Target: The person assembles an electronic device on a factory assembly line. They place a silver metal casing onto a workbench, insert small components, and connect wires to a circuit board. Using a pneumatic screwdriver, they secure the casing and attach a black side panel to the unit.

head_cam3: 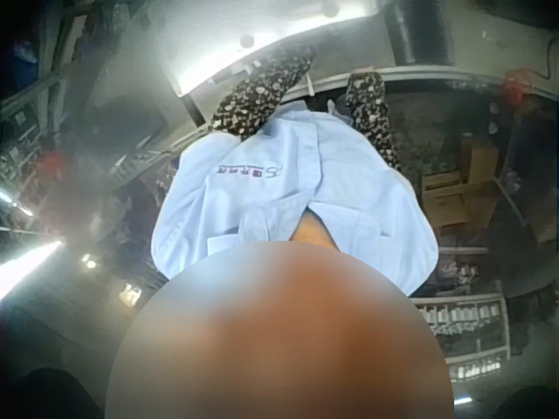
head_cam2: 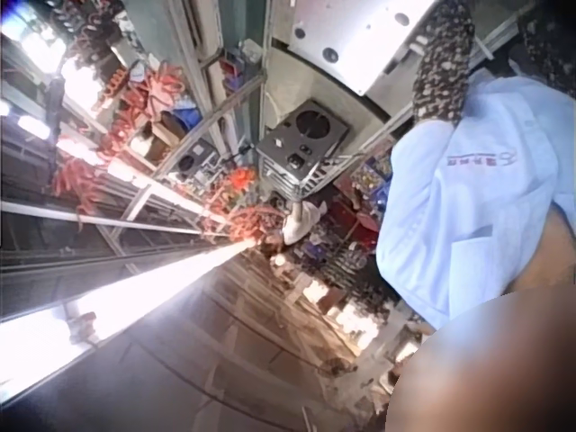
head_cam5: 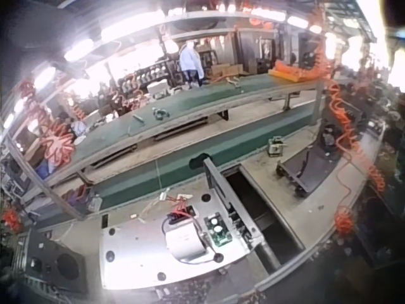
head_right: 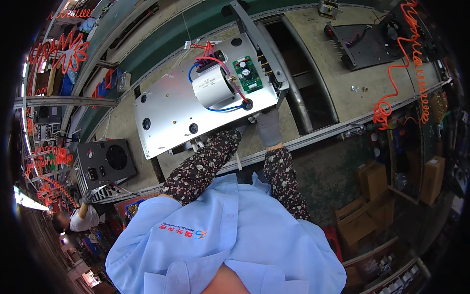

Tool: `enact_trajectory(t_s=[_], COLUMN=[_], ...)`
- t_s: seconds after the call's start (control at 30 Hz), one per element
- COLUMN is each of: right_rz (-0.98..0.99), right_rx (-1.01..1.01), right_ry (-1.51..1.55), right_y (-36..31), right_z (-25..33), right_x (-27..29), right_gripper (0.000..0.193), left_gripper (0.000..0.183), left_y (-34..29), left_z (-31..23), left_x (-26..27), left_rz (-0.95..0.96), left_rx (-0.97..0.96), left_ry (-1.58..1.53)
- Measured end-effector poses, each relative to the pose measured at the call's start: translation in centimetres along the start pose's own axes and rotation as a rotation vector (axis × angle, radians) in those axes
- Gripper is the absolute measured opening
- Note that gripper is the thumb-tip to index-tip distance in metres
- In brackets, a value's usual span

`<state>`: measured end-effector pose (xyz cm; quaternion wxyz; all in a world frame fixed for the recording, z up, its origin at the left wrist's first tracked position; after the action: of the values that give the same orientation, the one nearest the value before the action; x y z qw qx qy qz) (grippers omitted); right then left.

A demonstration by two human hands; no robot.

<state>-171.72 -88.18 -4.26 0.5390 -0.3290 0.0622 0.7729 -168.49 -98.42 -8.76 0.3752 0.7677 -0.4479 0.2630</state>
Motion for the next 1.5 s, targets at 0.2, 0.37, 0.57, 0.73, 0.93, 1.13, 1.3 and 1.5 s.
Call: enact_trajectory(t_s=[0.2, 0.37, 0.57, 0.73, 0.93, 1.13, 1.3, 1.5], right_rz=[0.025, 0.069, 0.022, -0.143, -0.128, -0.119, -0.076, 0.035], right_rx=[0.379, -0.026, -0.296, -0.159, 0.037, 0.059, -0.013, -0.085], right_ry=[-0.556, 0.019, 0.596, 0.171, -0.018, -0.172, -0.273, 0.006], right_y=[0.4, -0.8, -3.5, -4.2, -3.4, -3.0, -2.9, -2.0], right_z=[-0.6, -1.9, 1.4, 2.3, 2.9, 4.3, 4.9, 3.0], right_x=[1.5, 0.0, -2.3, -1.9, -2.1, -2.1, -2.3, -1.3], right_gripper=[0.015, 0.012, 0.014, 0.018, 0.012, 0.021, 0.025, 0.017], left_gripper=[0.024, 0.025, 0.024, 0.017, 0.022, 0.019, 0.021, 0.024], left_y=[-0.1, -0.6, -4.6, -1.0, 3.0, 3.1, 3.1, 3.2], left_z=[0.1, 0.8, -2.4, -9.1, -11.2, -10.7, -10.2, -10.0], left_x=[-0.1, -0.7, 2.0, 14.7, 13.6, 12.4, 12.7, 13.1], left_rz=[-0.003, 0.022, 0.279, 0.033, -0.034, 0.109, 0.124, 0.094], left_rx=[0.028, 0.060, 0.271, 0.318, 0.135, 0.129, 0.092, 0.070], left_ry=[-0.023, -0.076, -0.278, -0.230, 0.079, 0.174, 0.074, 0.008])
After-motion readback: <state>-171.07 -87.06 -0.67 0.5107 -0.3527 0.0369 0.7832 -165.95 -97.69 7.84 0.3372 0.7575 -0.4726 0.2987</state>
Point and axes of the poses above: each hand's wrist, its own y-axis towards the middle knuckle, its own x-axis out of the back of the hand, z = x × y, the point moved 7 cm from there along y, towards the middle knuckle, and after that the axes turned 2 degrees about y, right-handed, at the moved point
